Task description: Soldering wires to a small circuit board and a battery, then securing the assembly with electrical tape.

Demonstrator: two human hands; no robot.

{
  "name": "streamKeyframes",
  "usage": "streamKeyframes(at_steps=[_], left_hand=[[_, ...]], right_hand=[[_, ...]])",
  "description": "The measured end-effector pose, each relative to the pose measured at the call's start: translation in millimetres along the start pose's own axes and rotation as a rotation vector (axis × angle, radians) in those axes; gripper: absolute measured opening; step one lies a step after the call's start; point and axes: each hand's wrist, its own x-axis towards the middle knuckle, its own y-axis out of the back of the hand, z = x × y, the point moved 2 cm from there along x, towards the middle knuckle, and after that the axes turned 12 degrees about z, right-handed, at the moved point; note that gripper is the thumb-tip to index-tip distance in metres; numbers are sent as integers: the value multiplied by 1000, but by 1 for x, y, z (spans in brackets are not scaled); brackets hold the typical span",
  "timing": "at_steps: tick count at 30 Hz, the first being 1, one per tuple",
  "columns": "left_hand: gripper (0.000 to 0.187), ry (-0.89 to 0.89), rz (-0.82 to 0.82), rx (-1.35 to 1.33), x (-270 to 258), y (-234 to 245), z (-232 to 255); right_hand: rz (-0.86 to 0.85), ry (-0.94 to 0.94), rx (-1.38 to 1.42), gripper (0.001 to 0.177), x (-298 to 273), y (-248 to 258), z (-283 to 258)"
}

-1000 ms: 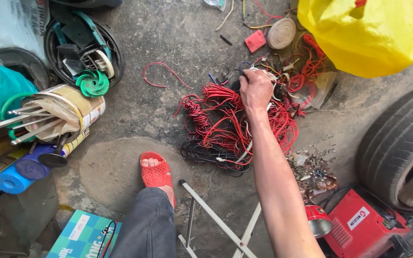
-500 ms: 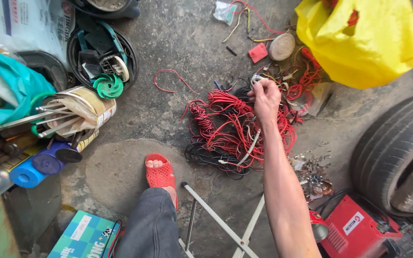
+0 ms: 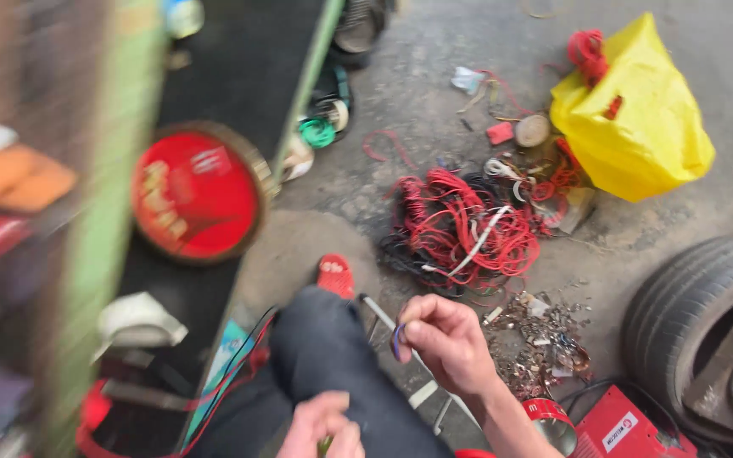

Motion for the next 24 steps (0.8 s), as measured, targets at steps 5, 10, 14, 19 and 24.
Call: streamKeyframes(at_steps=[5, 10, 14, 19, 24], left_hand=[[32, -1508, 295, 569, -149, -84, 50], [12, -1668, 69, 526, -205, -30, 66], [22, -1636, 115, 488, -222, 24, 59], [30, -1602, 149, 417, -243, 58, 53], [13, -1187, -131, 39, -246, 86, 44]], right_hand=[[-147, -198, -56, 10, -80, -80, 25], [-268, -245, -75, 20, -132, -132, 49], [-354, -227, -263, 16, -158, -167, 43], [-385, -216, -570, 17, -185, -191, 48], [-475, -289, -659, 25, -208, -215, 61]])
